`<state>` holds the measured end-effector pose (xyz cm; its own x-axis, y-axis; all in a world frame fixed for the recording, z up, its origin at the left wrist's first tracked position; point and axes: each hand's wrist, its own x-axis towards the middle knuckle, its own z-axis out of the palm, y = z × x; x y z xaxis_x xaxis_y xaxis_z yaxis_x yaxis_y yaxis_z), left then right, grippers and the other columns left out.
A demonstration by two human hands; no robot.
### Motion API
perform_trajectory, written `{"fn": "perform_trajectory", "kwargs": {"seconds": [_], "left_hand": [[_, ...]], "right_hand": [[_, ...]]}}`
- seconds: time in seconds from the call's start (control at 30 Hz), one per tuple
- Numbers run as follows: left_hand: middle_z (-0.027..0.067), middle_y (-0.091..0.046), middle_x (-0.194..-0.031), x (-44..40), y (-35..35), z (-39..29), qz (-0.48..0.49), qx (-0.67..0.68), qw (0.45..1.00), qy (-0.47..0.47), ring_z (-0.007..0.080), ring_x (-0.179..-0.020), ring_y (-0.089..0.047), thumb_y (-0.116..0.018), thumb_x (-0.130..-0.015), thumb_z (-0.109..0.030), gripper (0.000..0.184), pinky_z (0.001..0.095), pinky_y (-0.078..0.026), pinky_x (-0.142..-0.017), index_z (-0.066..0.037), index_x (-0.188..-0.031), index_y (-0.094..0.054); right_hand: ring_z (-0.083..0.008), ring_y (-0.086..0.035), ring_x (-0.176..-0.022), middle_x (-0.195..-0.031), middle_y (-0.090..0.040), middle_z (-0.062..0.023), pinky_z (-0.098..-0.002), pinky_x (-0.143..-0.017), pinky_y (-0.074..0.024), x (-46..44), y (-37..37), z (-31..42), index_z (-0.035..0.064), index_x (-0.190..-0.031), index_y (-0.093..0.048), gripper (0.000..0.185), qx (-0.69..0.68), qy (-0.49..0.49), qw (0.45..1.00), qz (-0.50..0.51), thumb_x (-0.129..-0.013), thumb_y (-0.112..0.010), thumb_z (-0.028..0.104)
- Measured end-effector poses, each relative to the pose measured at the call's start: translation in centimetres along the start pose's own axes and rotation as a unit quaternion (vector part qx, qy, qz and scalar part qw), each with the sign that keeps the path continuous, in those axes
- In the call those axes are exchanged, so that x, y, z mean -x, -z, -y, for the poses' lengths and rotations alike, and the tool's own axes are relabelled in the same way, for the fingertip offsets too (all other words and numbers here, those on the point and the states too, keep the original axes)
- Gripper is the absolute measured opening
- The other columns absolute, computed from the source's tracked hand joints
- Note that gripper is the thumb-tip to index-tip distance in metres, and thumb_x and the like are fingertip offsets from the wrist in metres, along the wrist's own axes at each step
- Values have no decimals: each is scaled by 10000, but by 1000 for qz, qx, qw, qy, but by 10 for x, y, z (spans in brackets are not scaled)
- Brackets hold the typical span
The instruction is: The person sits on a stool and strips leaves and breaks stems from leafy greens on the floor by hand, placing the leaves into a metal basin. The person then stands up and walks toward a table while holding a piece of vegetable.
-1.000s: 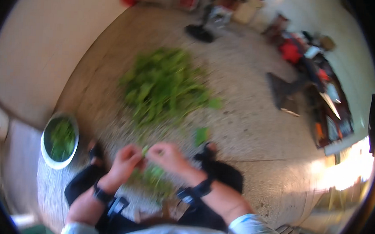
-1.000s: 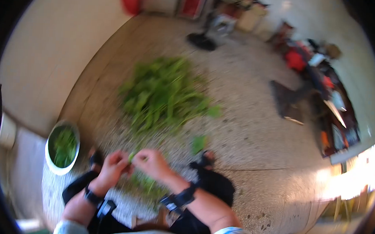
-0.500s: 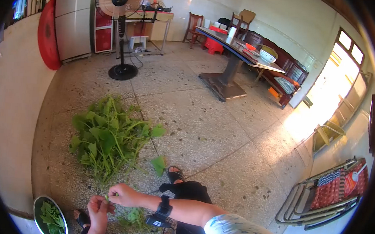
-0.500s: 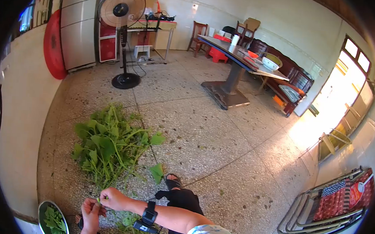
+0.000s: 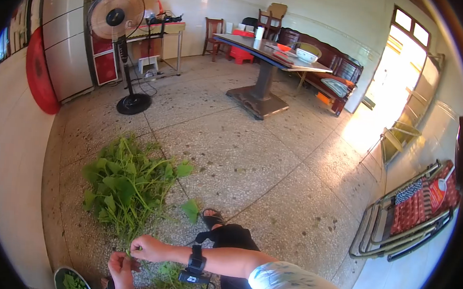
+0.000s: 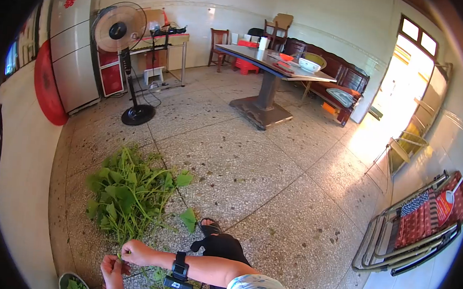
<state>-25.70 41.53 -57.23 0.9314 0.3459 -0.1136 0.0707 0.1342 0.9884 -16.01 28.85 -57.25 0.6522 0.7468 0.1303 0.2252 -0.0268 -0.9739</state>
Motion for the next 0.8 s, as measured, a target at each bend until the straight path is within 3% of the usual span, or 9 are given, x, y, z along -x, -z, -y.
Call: {"fn": "perform_trajectory", "kwargs": {"seconds": [0.23, 0.3, 0.33, 0.5, 0.53, 0.6, 0.8], "left_hand": [[72, -527, -603, -2, -4, 13, 30, -87, 994, -62, 130, -454, -527, -460, -809, -10, 37, 235, -426, -376, -29, -801, -429], [81, -578, -678, -2, -4, 11, 43, -106, 990, -84, 134, -545, -549, -518, -828, -78, 79, 252, -474, -509, -5, -854, -505], [81, -578, -678, -1, -5, 8, 44, -107, 990, -84, 134, -545, -549, -518, -828, -78, 79, 252, -474, -509, -5, -854, -505], [72, -570, -673, 1, -17, -9, 48, 3, 999, -17, 124, -540, -544, -492, -825, -31, 13, 243, -471, -503, -25, -817, -502], [72, -570, -673, -1, -18, -6, 50, 3, 999, -17, 124, -540, -544, -492, -825, -31, 13, 243, -471, -503, -25, -817, -502], [79, -544, -624, -6, -17, 1, 25, 1, 1000, 5, 128, -474, -536, -471, -827, -32, 38, 243, -454, -390, -33, -821, -433], [76, -541, -618, -5, -18, -3, 26, -5, 999, 33, 125, -470, -534, -481, -822, -32, 51, 241, -453, -378, -37, -822, -430]], "right_hand": [[-221, -533, -558, -600, -544, -139, -324, -533, -412, 9, 5, 3, -11, -652, -550, 133, 11, -9, 999, -34, -651, -579, 118], [-204, -539, -571, -613, -553, -122, -315, -543, -418, 10, 7, 2, -4, -667, -547, 127, 21, -18, 999, -33, -657, -585, 117], [-187, -544, -584, -626, -561, -105, -305, -553, -423, 10, 7, 1, 3, -682, -544, 124, 31, -26, 999, -28, -663, -590, 116], [-192, -544, -579, -627, -562, -105, -307, -548, -421, 13, 12, 1, 1, -686, -546, 122, 15, -9, 999, -38, -676, -586, 116], [-192, -545, -579, -628, -563, -103, -307, -546, -420, 12, 13, -2, 0, -686, -546, 122, 16, 5, 999, -39, -682, -584, 116], [-192, -545, -578, -631, -565, -101, -305, -543, -419, 11, 15, -5, 1, -685, -547, 120, 15, 6, 999, -32, -685, -584, 115], [-186, -536, -562, -617, -559, -95, -302, -529, -412, 13, 16, 0, 4, -670, -544, 118, 20, 18, 999, -22, -679, -587, 113]]}}
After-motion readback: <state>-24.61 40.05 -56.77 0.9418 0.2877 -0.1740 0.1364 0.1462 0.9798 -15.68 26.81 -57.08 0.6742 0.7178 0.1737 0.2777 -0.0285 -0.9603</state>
